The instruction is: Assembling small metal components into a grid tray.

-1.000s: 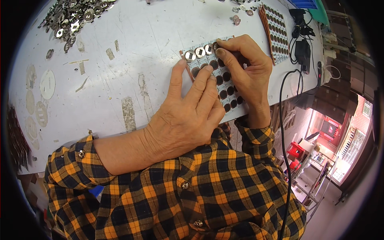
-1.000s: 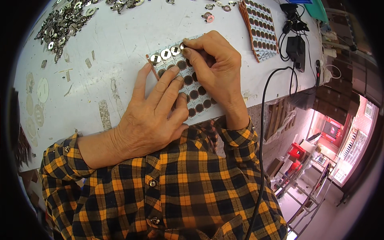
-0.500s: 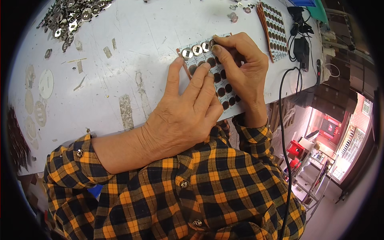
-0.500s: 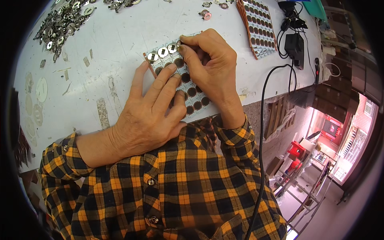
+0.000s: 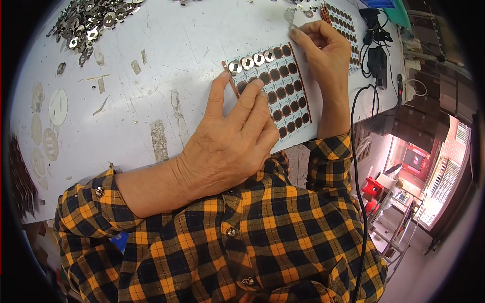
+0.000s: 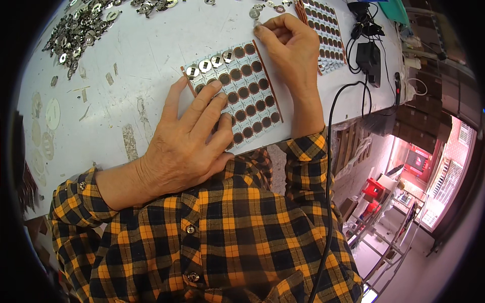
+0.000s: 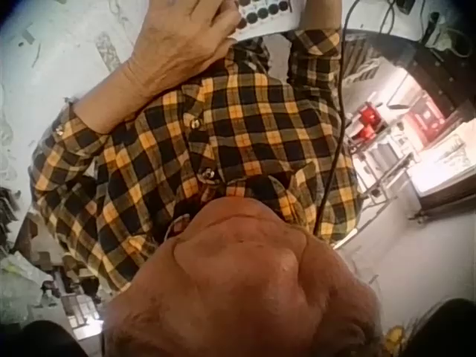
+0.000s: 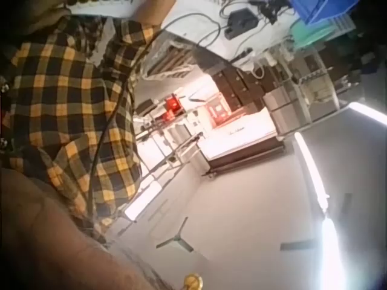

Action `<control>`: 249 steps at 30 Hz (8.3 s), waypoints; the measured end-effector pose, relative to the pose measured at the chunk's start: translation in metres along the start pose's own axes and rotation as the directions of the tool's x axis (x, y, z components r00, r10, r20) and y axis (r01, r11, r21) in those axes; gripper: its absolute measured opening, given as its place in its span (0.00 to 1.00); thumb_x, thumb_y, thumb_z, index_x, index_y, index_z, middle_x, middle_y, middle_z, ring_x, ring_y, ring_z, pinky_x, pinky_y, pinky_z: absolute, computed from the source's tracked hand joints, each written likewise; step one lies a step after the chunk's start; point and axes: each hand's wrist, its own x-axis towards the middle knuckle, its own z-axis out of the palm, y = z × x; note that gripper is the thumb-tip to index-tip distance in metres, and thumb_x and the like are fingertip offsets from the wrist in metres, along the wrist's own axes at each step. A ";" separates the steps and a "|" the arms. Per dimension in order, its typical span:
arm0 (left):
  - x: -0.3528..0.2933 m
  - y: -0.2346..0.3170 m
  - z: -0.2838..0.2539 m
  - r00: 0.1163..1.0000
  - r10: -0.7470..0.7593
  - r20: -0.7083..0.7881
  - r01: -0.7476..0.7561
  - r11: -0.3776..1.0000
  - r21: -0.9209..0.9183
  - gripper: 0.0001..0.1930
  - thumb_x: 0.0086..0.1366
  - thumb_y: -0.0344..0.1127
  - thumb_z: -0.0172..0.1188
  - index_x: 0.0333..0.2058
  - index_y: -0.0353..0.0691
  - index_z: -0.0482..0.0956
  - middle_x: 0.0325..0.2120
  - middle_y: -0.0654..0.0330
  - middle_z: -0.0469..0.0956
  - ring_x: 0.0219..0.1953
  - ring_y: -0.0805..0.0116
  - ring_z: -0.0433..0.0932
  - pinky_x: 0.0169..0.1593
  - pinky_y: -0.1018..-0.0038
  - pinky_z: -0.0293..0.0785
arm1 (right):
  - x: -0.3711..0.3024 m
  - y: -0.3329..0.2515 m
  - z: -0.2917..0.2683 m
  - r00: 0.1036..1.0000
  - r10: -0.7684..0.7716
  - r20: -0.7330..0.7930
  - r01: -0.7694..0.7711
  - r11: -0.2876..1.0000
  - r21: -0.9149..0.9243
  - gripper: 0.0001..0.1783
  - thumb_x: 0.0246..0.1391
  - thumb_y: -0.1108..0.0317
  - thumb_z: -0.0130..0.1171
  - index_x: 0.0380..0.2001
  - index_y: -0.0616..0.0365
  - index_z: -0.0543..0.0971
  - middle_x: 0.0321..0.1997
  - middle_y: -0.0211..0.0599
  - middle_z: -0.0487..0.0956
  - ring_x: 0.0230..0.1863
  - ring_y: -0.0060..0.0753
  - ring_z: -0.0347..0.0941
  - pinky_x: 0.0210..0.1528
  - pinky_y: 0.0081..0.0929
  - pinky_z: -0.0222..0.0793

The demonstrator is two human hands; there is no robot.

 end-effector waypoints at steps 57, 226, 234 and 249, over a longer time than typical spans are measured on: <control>0.001 0.001 -0.003 1.000 -0.012 0.009 0.012 1.000 0.027 0.27 0.48 0.46 0.76 0.40 0.34 0.79 0.53 0.40 0.76 0.66 0.44 0.70 0.66 0.30 0.58 | -0.022 -0.013 -0.003 0.953 -0.100 0.285 0.051 0.983 0.174 0.08 0.61 0.78 0.66 0.43 0.65 0.86 0.36 0.28 0.83 0.36 0.12 0.77 0.40 0.11 0.71; 0.005 -0.006 0.003 0.987 0.089 -0.136 -0.086 0.996 0.030 0.08 0.59 0.27 0.64 0.35 0.28 0.84 0.44 0.46 0.83 0.55 0.49 0.79 0.60 0.38 0.72 | 0.023 0.011 -0.018 0.990 -0.143 -0.009 0.133 0.941 -0.310 0.08 0.61 0.73 0.64 0.42 0.63 0.84 0.31 0.27 0.82 0.24 0.16 0.71 0.28 0.17 0.67; 0.002 -0.005 0.002 0.986 0.079 -0.146 -0.071 0.995 0.064 0.09 0.58 0.29 0.64 0.34 0.29 0.85 0.43 0.47 0.83 0.55 0.50 0.79 0.61 0.39 0.72 | -0.038 -0.061 0.005 0.932 0.078 0.354 -0.181 0.947 0.267 0.05 0.66 0.71 0.62 0.40 0.60 0.84 0.32 0.25 0.81 0.26 0.11 0.75 0.22 0.10 0.66; 0.001 -0.006 0.001 0.987 0.086 -0.138 -0.080 0.996 0.048 0.10 0.59 0.30 0.63 0.36 0.29 0.84 0.45 0.47 0.83 0.57 0.51 0.78 0.63 0.38 0.69 | -0.025 -0.066 0.008 0.876 -0.067 0.479 0.071 0.997 0.008 0.07 0.66 0.80 0.55 0.45 0.62 0.78 0.34 0.25 0.80 0.25 0.11 0.69 0.26 0.13 0.66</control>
